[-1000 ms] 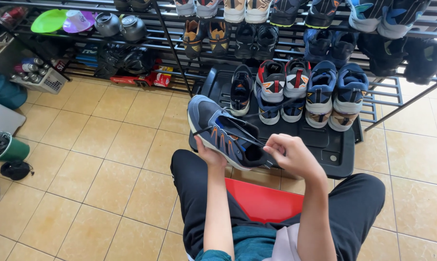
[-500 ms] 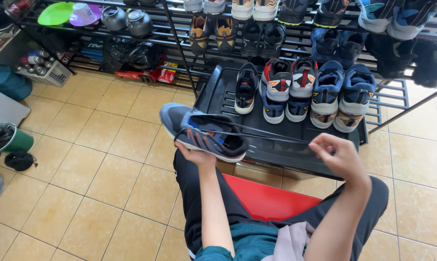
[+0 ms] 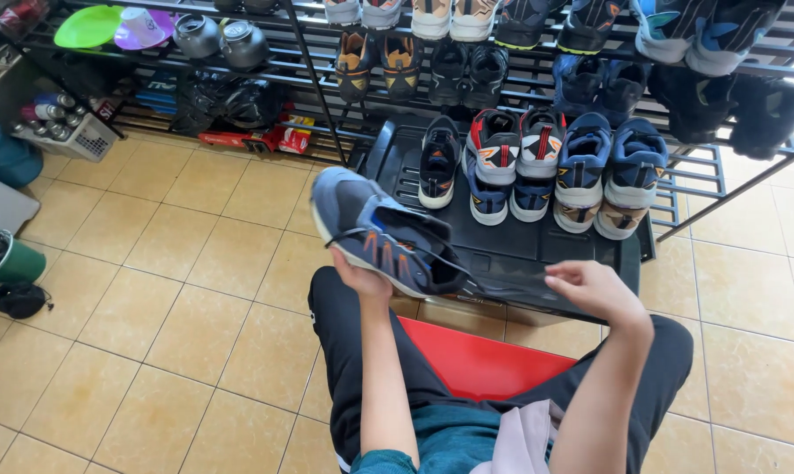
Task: The person sits on a red stool and laces a dark blue sneaker with orange accents. They thread the laces through the eyelets, pull them tight, and tie a knot. The person then lifts the shoe to inspect the lacing before placing it back down.
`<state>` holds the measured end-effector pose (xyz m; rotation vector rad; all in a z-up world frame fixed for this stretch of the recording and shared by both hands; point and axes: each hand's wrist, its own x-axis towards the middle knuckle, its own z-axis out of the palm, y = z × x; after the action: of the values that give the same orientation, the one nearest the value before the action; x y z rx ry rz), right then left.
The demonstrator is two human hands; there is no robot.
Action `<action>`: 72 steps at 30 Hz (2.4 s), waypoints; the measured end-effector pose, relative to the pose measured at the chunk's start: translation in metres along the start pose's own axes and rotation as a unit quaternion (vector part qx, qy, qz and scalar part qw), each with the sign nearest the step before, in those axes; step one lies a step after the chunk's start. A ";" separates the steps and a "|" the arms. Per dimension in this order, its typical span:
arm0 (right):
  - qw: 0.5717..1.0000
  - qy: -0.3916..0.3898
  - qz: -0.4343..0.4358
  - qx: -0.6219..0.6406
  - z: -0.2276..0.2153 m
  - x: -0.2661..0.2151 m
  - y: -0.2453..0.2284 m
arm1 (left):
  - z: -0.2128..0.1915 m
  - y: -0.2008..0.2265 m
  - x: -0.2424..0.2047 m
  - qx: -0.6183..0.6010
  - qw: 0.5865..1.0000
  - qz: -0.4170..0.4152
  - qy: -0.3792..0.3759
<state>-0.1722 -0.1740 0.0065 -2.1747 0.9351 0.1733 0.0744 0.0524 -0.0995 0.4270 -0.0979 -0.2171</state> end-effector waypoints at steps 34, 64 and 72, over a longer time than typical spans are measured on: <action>0.923 0.134 -0.267 0.240 0.038 -0.025 -0.107 | -0.042 -0.081 -0.001 0.089 0.968 -0.071 -0.225; 0.913 0.310 -0.222 0.143 0.014 0.006 -0.016 | 0.042 0.023 -0.004 -0.041 0.934 -0.271 -0.230; 0.948 0.242 -0.196 0.065 0.002 0.005 0.020 | 0.056 0.056 0.001 0.348 0.882 -0.247 -0.199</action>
<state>-0.1813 -0.1846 -0.0089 -2.2674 0.7183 -0.6216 0.0780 0.0796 -0.0253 1.1271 -0.4832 -0.7870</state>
